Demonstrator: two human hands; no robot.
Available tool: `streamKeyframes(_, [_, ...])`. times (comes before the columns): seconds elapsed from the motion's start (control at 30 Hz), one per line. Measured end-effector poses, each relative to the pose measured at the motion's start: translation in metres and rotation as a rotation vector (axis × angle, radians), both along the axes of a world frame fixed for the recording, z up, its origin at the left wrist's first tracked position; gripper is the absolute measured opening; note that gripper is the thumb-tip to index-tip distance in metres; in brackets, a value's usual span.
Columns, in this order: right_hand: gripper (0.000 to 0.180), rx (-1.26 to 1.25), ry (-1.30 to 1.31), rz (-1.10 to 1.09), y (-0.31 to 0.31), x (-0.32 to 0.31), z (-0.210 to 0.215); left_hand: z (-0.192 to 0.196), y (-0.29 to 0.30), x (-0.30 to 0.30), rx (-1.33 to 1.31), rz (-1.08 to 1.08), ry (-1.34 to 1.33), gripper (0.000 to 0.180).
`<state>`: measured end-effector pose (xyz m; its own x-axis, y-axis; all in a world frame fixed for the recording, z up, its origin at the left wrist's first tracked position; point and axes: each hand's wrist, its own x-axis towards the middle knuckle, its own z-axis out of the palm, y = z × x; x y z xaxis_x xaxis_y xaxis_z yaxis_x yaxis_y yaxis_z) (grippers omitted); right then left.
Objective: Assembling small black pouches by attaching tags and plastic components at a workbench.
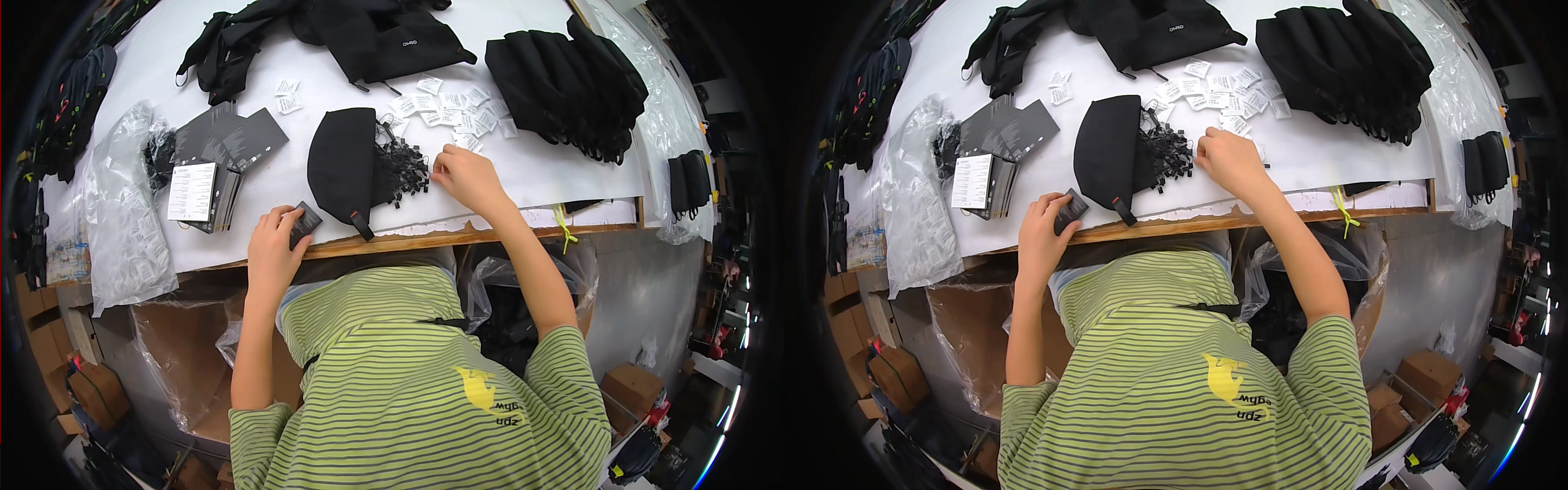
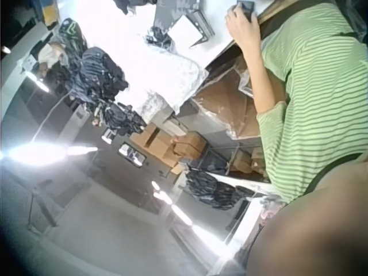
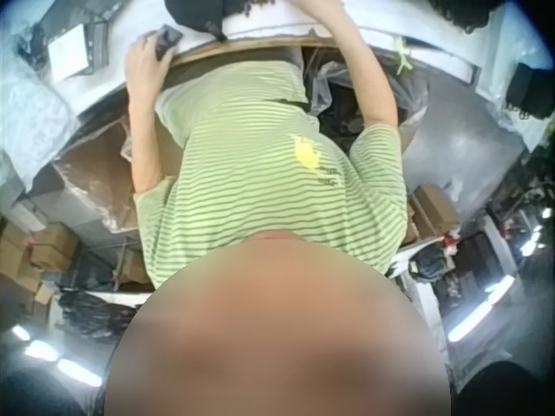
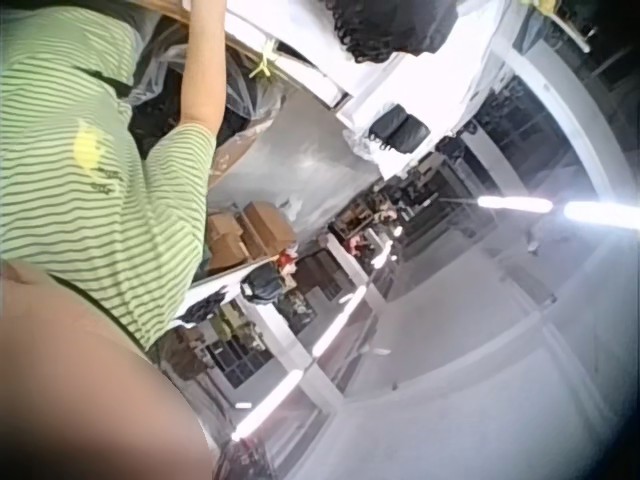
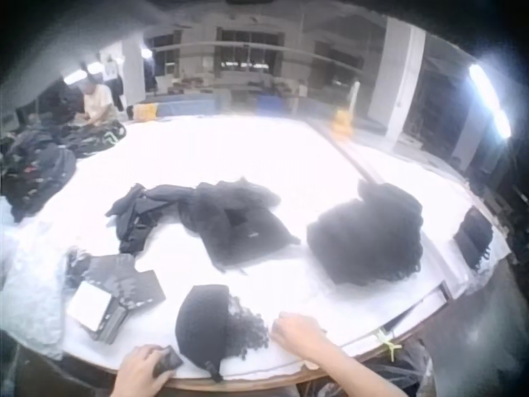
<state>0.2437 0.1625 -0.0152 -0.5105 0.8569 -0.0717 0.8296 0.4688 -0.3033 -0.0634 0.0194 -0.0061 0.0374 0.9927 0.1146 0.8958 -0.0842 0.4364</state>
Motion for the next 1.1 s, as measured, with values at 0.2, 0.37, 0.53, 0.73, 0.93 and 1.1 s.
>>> streamKeyframes(0.2, [0.014, -0.222, 0.482, -0.201, -0.015, 0.013, 0.027, 0.008, 0.000, -0.005, -0.037, 0.183, -0.166, 0.022])
streamKeyframes(0.37, [0.014, -0.754, 1.010, -0.425, -0.034, 0.009, 0.023, 0.022, 0.001, 0.016, 0.044, 0.290, -0.632, 0.020])
streamKeyframes(0.53, [0.017, -0.338, 0.477, -0.388, -0.036, -0.001, 0.023, 0.021, -0.004, 0.036, -0.020, 0.221, -0.807, 0.021])
streamKeyframes(0.73, [0.015, -0.479, 0.718, -0.463, -0.032, 0.012, 0.016, 0.019, -0.009, 0.049, -0.139, 0.181, -0.883, 0.024])
streamKeyframes(0.93, [0.014, -0.075, 0.448, -0.382, -0.034, 0.012, 0.031, 0.014, -0.010, 0.058, -0.155, 0.144, -0.942, 0.026])
streamKeyframes(1.1, [0.012, -0.029, 0.475, -0.308, -0.031, 0.008, 0.041, 0.023, -0.004, 0.069, -0.112, 0.182, -1.028, 0.026])
